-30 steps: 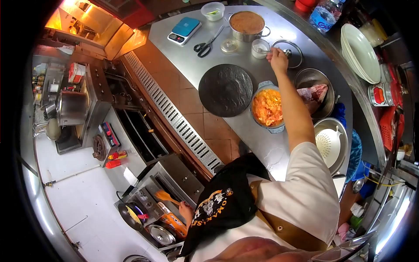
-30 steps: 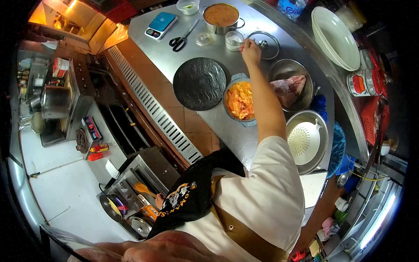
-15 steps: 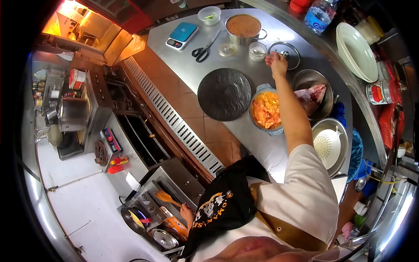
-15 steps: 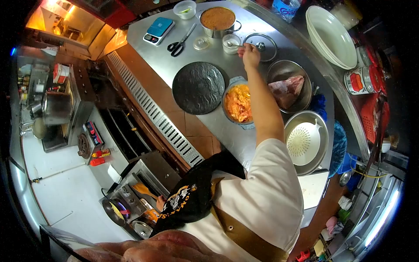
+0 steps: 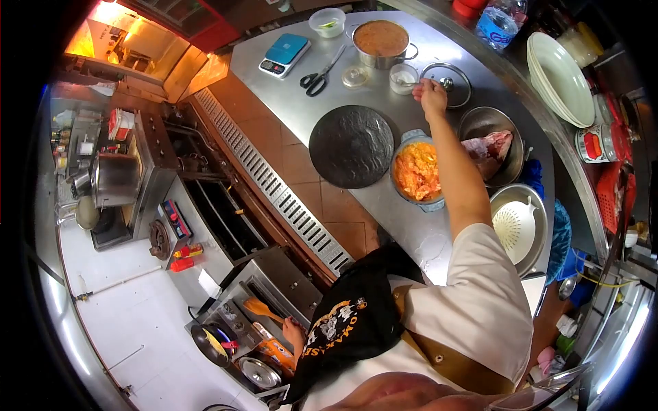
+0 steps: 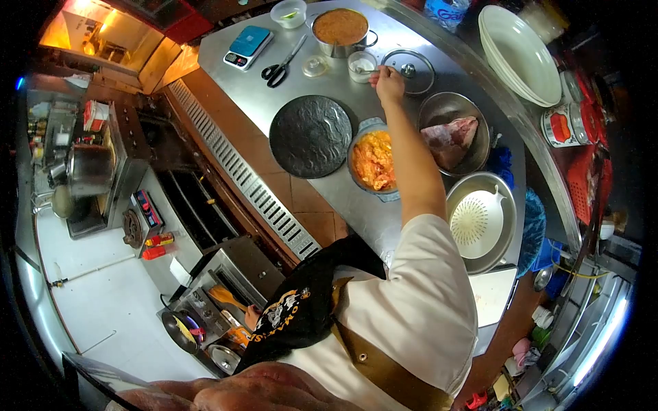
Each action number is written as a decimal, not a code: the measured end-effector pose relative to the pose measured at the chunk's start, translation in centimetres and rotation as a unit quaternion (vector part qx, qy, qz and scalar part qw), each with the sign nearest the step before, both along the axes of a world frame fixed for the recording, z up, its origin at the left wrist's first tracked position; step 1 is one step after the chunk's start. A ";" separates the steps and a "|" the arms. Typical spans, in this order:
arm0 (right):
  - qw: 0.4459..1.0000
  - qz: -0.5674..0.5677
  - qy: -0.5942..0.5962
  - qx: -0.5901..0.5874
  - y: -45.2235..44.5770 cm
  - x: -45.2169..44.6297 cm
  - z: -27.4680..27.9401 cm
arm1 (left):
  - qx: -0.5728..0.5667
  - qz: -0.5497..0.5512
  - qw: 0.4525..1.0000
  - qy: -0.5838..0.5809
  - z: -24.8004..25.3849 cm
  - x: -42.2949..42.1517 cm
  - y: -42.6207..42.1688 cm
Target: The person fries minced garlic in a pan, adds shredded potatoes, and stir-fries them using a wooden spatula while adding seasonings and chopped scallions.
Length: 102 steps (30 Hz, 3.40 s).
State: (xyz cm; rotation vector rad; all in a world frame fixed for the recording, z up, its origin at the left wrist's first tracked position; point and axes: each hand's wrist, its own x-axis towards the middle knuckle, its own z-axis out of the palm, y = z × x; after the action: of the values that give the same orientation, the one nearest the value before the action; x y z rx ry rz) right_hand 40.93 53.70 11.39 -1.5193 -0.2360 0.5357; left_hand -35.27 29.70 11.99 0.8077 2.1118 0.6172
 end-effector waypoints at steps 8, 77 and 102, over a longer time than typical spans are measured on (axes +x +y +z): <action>0.988 -0.061 0.104 0.098 -2.1 0.7 -0.4 | 0.005 -0.005 0.999 0.050 -0.1 1.0 -0.1; 0.413 0.871 0.208 0.169 6.0 -117.2 24.6 | 0.287 0.776 0.554 0.085 2.3 -9.1 -15.4; 0.355 0.910 0.131 0.168 5.4 -117.8 24.1 | 0.301 0.786 0.538 0.059 2.1 -9.3 -18.7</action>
State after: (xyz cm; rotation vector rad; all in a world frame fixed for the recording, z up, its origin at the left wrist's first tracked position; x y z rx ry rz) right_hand -76.91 59.15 35.51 0.0044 -1.7360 2.2384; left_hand -44.59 10.98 14.07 -1.1997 2.2092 2.2805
